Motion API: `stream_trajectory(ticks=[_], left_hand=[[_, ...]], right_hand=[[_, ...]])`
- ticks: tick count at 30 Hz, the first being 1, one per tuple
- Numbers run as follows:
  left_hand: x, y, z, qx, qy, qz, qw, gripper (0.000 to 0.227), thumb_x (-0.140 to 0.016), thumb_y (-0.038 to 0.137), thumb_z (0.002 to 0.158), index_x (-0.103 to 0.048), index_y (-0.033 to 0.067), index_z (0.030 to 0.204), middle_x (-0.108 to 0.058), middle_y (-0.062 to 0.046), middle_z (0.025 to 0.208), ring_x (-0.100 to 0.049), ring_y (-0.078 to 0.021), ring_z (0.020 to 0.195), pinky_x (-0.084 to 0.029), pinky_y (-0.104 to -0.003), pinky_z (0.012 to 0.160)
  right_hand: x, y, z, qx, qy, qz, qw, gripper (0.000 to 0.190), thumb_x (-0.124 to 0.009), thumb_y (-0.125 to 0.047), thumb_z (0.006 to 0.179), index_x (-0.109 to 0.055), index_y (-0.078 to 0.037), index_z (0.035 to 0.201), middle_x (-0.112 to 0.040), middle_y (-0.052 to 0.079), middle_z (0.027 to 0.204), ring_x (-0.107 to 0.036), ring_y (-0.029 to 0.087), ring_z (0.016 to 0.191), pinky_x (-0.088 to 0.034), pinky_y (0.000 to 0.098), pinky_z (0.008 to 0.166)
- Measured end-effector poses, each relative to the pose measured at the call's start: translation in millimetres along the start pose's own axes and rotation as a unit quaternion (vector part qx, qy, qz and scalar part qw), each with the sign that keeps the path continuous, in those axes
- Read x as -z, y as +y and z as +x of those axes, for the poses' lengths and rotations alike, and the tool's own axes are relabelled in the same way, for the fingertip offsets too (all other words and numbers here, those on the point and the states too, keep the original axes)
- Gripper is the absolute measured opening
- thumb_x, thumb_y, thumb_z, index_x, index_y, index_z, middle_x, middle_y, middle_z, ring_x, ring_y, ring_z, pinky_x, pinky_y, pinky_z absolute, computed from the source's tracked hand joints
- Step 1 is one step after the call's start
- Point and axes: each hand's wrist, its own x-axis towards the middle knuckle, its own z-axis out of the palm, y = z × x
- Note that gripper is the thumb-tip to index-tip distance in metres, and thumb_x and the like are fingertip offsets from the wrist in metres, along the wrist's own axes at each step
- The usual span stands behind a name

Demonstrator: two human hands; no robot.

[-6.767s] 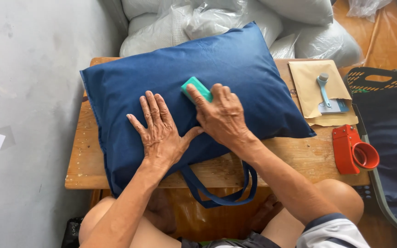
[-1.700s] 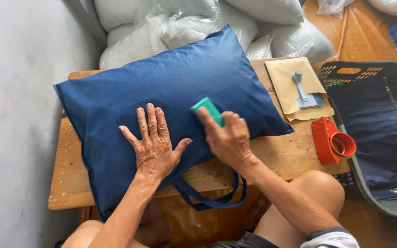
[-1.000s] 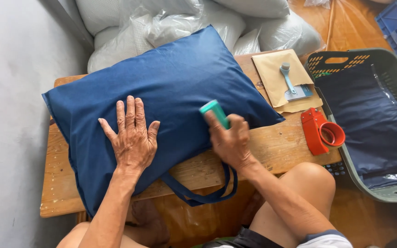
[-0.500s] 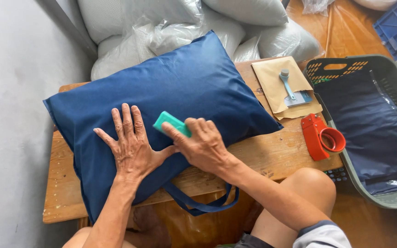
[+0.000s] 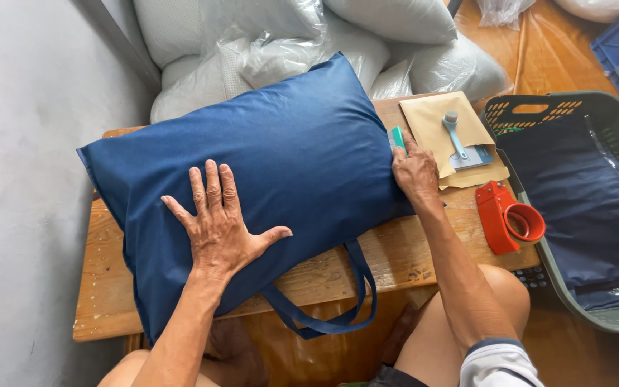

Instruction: The person uses a green lint remover to clean the surface of a blue pillow placed on a wooden table. They repeatedly rub the tool across the pillow's surface and edges to remove lint or debris.

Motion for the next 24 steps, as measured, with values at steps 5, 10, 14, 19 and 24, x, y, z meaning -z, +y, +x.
stream_trajectory(ticks=[5,10,14,19,24], left_hand=[[-9.6,-12.7,-0.1,0.006,-0.005,-0.001,1.0,0.132,-0.058,0.088,0.07,-0.025,-0.0021,0.161,-0.022,-0.029,0.166,-0.015,-0.0514,0.153,-0.004,-0.087,0.105],[-20.7,-24.2,2.0,0.002,-0.009,-0.016,1.0,0.089,-0.023,0.07,0.103,-0.024,0.0028,0.162,-0.021,-0.027,0.166,-0.013,-0.0485,0.154,-0.001,-0.087,0.105],[-23.3,-27.7,0.5,0.007,0.009,-0.004,1.0,0.083,-0.028,0.066,0.105,-0.025,0.0057,0.162,-0.021,-0.024,0.167,-0.015,-0.0465,0.154,-0.003,-0.086,0.106],[-23.9,-26.0,2.0,0.003,0.017,-0.003,1.0,0.083,-0.032,0.065,0.105,-0.025,0.0063,0.163,-0.022,-0.023,0.168,-0.015,-0.0457,0.154,-0.004,-0.085,0.107],[-24.4,-30.6,4.1,0.005,0.014,-0.002,1.0,0.082,-0.034,0.065,0.105,-0.028,0.0051,0.162,-0.025,-0.023,0.167,-0.018,-0.046,0.153,-0.006,-0.086,0.106]], right_hand=[[21.5,-89.6,-87.3,0.205,0.171,0.001,0.964,0.058,-0.057,-0.026,0.102,-0.045,-0.02,0.159,-0.052,0.024,0.104,-0.059,0.046,0.097,-0.051,0.0517,0.084],[-2.4,-152.4,-183.9,0.477,0.219,-0.008,0.851,0.045,-0.051,-0.032,0.098,-0.064,-0.035,0.141,-0.05,0.008,0.094,-0.054,0.027,0.073,-0.047,0.0388,0.063],[-12.9,-120.6,-163.9,0.458,0.247,-0.048,0.852,0.051,-0.058,-0.025,0.09,-0.066,-0.033,0.14,-0.051,0.01,0.092,-0.052,0.029,0.071,-0.045,0.0397,0.06],[-8.4,-34.1,-87.1,0.289,0.327,-0.115,0.892,0.068,-0.069,-0.024,0.089,-0.054,-0.024,0.155,-0.047,0.011,0.092,-0.054,0.034,0.073,-0.047,0.0457,0.064],[-5.2,-41.3,-97.0,0.293,0.329,0.063,0.895,0.065,-0.058,-0.014,0.102,-0.036,-0.008,0.163,-0.045,0.016,0.099,-0.053,0.04,0.086,-0.048,0.0441,0.082]])
